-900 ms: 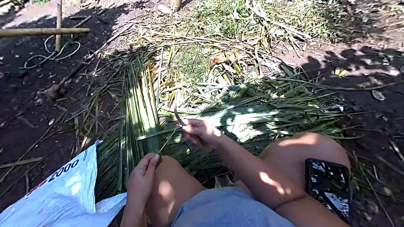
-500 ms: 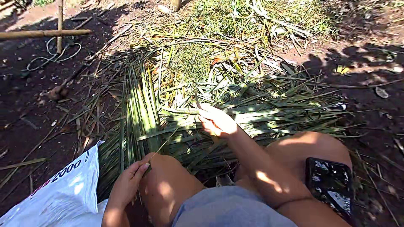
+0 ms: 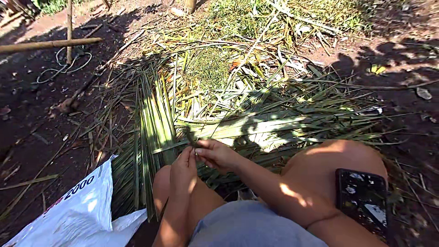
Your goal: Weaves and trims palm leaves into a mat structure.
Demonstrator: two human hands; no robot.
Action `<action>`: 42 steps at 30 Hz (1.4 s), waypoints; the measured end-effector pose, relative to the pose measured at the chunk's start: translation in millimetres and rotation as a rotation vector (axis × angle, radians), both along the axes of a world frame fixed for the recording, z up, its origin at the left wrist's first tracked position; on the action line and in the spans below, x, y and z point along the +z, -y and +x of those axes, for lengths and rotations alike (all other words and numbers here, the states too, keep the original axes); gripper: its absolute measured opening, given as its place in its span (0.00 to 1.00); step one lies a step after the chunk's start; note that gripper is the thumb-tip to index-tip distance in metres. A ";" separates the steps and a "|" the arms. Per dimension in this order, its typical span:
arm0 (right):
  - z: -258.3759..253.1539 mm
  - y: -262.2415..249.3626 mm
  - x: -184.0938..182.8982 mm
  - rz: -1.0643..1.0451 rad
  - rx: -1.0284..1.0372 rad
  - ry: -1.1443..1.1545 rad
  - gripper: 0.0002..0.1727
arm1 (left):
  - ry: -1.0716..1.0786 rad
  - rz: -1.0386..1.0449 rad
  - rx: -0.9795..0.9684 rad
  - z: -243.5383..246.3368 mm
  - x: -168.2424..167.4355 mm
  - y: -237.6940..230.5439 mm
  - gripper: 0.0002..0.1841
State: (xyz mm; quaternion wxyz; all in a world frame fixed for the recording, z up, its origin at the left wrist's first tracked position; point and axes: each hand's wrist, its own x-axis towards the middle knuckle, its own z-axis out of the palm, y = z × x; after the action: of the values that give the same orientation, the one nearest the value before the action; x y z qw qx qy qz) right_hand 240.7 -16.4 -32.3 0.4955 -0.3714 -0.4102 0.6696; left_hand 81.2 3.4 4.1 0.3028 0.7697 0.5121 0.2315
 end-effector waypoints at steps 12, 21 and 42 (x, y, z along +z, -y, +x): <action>33.3 -12.6 10.7 -0.091 -0.092 0.059 0.12 | -0.061 -0.232 -0.067 -40.3 10.1 -14.3 0.14; 76.5 -25.2 5.4 -0.195 -0.280 -0.071 0.10 | -0.135 -0.283 -0.109 -97.5 10.7 -39.2 0.13; 86.7 -49.9 -5.4 -0.194 -0.265 -0.006 0.12 | -0.196 -0.407 -0.158 -226.5 44.4 -89.0 0.12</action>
State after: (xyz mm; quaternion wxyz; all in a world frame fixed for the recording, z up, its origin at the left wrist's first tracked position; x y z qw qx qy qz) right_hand 327.4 33.5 -37.7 0.5426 -0.4664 -0.2898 0.6357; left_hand -145.3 92.4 48.5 0.4175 0.7493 0.5135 0.0234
